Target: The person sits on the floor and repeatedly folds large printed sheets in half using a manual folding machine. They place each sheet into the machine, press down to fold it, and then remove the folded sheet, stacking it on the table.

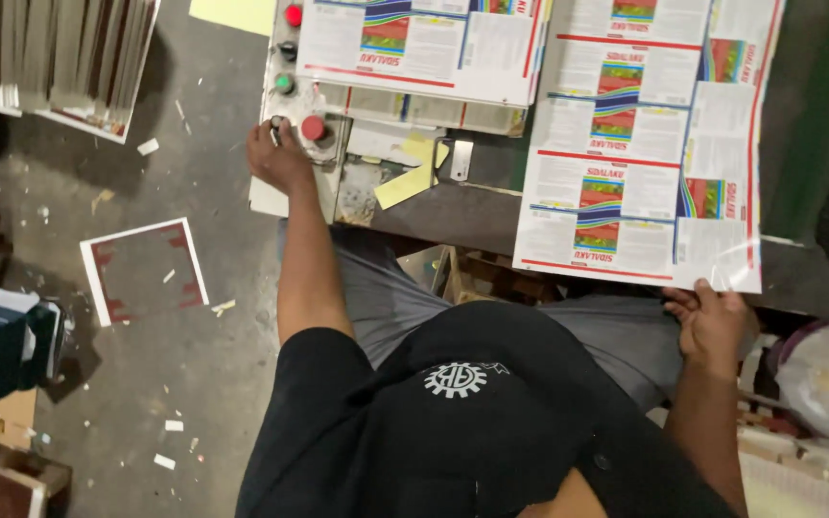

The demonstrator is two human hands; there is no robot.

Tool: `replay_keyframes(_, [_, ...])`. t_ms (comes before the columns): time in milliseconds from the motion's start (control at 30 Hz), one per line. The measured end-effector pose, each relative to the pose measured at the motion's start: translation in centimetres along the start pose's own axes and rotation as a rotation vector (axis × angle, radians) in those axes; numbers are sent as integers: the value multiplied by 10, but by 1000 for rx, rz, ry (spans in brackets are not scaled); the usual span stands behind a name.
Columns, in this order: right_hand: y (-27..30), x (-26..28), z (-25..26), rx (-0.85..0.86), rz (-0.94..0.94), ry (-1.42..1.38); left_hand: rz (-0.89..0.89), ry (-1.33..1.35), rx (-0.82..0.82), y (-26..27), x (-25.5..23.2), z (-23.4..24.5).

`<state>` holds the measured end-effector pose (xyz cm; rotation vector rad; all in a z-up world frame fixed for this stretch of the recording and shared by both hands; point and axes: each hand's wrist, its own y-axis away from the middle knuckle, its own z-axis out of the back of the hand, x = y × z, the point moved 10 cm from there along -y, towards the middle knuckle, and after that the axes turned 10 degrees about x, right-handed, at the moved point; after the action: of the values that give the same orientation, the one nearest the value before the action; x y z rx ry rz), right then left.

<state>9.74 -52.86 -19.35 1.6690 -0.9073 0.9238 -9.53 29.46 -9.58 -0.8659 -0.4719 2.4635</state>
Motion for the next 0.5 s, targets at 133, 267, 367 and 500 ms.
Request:
replay_keyframes(133, [-17,2,-16,-13,7,-11,43,25,31,0,-4,2])
replay_keyframes(267, [-47,22,-55,22,47,-21,-102,158,5,9,-89,31])
replay_keyframes(367, [-83,31,-71,39,65,-36,-409,278,196,34,-180,22])
replay_keyframes(500, [-132,42,-82,42,65,-54,-875,150,479,75,-306,25])
